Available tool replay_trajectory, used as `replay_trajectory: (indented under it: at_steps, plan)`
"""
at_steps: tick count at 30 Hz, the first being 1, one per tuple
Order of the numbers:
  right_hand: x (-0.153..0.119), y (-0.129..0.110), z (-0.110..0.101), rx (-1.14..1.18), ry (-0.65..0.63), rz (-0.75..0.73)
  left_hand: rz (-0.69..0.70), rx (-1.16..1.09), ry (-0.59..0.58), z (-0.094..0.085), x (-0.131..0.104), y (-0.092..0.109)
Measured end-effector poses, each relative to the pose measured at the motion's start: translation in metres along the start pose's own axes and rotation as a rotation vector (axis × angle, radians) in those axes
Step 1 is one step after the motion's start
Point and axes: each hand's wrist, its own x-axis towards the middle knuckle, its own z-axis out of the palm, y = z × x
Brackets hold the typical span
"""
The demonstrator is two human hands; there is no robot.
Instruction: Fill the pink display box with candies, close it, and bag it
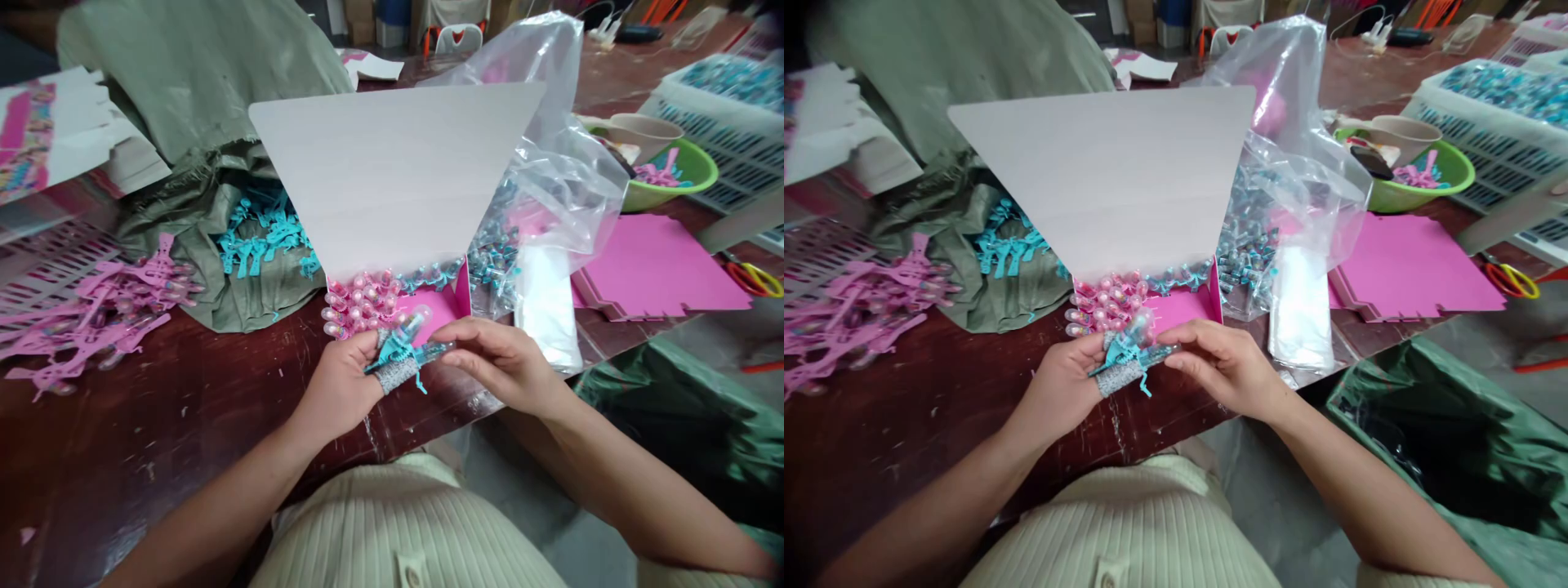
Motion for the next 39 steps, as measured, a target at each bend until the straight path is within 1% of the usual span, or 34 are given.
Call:
replay_trajectory:
  at_steps: [2,4,6,8,10,13,14,16,17,18,19,20,21,22,23,25,26,27,29,31,34,36,39]
  plan:
    - [0.0,-0.001,0.004,0.048,0.008,0.058,0.048,0.117,0.048,0.0,-0.003,-0.001]
    - [-0.002,-0.003,0.009,0.168,0.003,0.206,0.136,0.303,0.097,0.001,-0.007,-0.002]
    - [-0.005,-0.004,0.011,0.265,-0.038,0.359,0.244,0.523,0.121,0.0,-0.011,-0.003]
    - [-0.006,-0.005,0.01,0.259,-0.069,0.427,0.322,0.7,0.128,-0.002,-0.013,-0.005]
    - [-0.005,-0.006,0.009,0.217,-0.079,0.399,0.323,0.784,0.129,-0.003,-0.014,-0.007]
    - [0.002,-0.011,0.01,0.173,-0.125,0.249,0.28,0.8,0.109,-0.004,-0.014,-0.006]
    - [0.004,-0.012,0.01,0.147,-0.148,0.186,0.298,0.816,0.087,-0.005,-0.014,-0.005]
    - [0.011,-0.013,0.008,0.072,-0.157,0.087,0.418,0.882,0.071,-0.012,-0.014,-0.005]
    - [0.014,-0.012,0.003,0.035,-0.137,0.058,0.494,0.902,0.105,-0.019,-0.014,-0.007]
    - [0.018,-0.009,-0.003,-0.002,-0.103,0.048,0.564,0.887,0.172,-0.028,-0.013,-0.01]
    - [0.021,-0.004,-0.011,-0.056,-0.064,0.05,0.617,0.826,0.271,-0.038,-0.01,-0.015]
    - [0.025,0.002,-0.019,-0.13,-0.027,0.055,0.634,0.714,0.38,-0.049,-0.006,-0.021]
    - [0.029,0.01,-0.028,-0.228,-0.003,0.058,0.606,0.571,0.471,-0.059,-0.001,-0.029]
    - [0.034,0.019,-0.034,-0.341,-0.005,0.063,0.541,0.416,0.529,-0.067,0.005,-0.037]
    - [0.039,0.027,-0.039,-0.458,-0.033,0.071,0.444,0.269,0.538,-0.072,0.011,-0.045]
    - [0.053,0.042,-0.042,-0.664,-0.14,0.11,0.214,0.058,0.447,-0.075,0.023,-0.058]
    - [0.061,0.047,-0.041,-0.746,-0.198,0.143,0.126,-0.002,0.388,-0.073,0.028,-0.063]
    - [0.069,0.05,-0.038,-0.817,-0.254,0.176,0.072,-0.035,0.34,-0.07,0.031,-0.065]
    - [0.084,0.049,-0.031,-0.922,-0.353,0.218,0.038,-0.059,0.302,-0.062,0.035,-0.067]
    - [0.098,0.043,-0.025,-0.985,-0.429,0.233,0.05,-0.087,0.306,-0.057,0.036,-0.066]
    - [0.111,0.035,-0.018,-1.053,-0.493,0.276,0.043,-0.162,0.305,-0.058,0.038,-0.066]
    - [0.113,0.034,-0.014,-1.08,-0.493,0.293,0.035,-0.144,0.304,-0.062,0.04,-0.067]
    - [0.11,0.039,-0.012,-1.114,-0.415,0.247,0.042,-0.036,0.289,-0.065,0.044,-0.07]
